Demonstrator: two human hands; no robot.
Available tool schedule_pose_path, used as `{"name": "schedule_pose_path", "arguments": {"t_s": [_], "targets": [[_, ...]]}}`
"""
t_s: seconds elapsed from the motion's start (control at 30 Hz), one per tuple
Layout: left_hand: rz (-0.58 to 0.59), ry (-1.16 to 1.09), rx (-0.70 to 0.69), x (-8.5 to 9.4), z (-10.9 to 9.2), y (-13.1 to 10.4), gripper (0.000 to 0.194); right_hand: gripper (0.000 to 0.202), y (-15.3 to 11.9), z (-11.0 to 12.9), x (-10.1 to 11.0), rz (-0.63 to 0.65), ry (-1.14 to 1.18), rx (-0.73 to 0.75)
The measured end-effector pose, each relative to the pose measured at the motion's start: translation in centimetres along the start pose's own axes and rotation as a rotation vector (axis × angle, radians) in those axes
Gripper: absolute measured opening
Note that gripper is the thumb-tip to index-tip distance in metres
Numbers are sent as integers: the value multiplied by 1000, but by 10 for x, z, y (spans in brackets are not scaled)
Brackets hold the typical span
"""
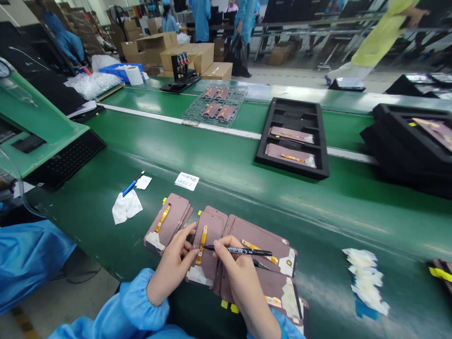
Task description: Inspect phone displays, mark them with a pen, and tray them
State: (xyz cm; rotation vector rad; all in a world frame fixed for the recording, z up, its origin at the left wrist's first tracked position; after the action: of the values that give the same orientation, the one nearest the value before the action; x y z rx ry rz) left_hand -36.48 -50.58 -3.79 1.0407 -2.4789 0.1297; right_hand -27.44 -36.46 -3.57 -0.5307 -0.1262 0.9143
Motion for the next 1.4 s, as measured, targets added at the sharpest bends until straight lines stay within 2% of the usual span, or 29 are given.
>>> {"name": "schedule_pose_path", "arguments": {"t_s": [0.1,0.17,0.23,0.33,0.43,0.47,0.53,0.6,0.63,0.73,0.8,0.87,0.97,1.17,1.4], "targets": [[-56,-253,126,15,8,5,59,33,-8,7,16,-80,-40,106],[-119,-334,161,35,11,10,58,30,-13,13,26,-145,-88,187],[-194,-321,171,60,15,15,57,28,-15,18,32,-185,-141,220],[-230,-209,205,93,25,22,55,29,-9,23,29,-173,-201,201],[-128,-47,231,109,33,26,47,30,0,25,16,-108,-245,184],[-107,50,202,111,33,26,43,30,3,25,12,-83,-254,182],[-151,332,70,113,26,27,33,29,9,22,4,-47,-270,174],[-221,590,-141,104,11,27,26,30,15,18,-1,-46,-286,158],[-207,655,-251,94,4,27,24,30,17,16,-2,-59,-293,151],[28,682,-513,50,-13,28,25,31,25,14,-3,-121,-300,166],[170,750,-594,23,-18,29,27,29,29,15,-3,-160,-306,195],[242,860,-611,5,-18,33,30,27,35,15,-4,-182,-316,213],[298,968,-582,-7,-13,36,33,25,42,13,-7,-196,-351,204],[357,981,-510,-7,-4,33,45,24,47,15,-12,-238,-437,258],[375,996,-496,-9,-6,32,46,23,50,13,-14,-227,-506,290]]}}
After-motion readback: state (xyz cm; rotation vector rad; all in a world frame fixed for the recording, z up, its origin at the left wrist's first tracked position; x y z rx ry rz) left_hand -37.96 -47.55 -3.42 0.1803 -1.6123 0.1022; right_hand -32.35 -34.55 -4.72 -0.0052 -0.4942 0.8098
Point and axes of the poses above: each hand's wrist, its own y-axis towards the middle knuckle, its own x-axis out of the back of the hand, z = x × y, the point moved 4 cm from there along y, towards the middle knuckle, and after that the axes turned 12 degrees about -x, right-handed, at the moved point
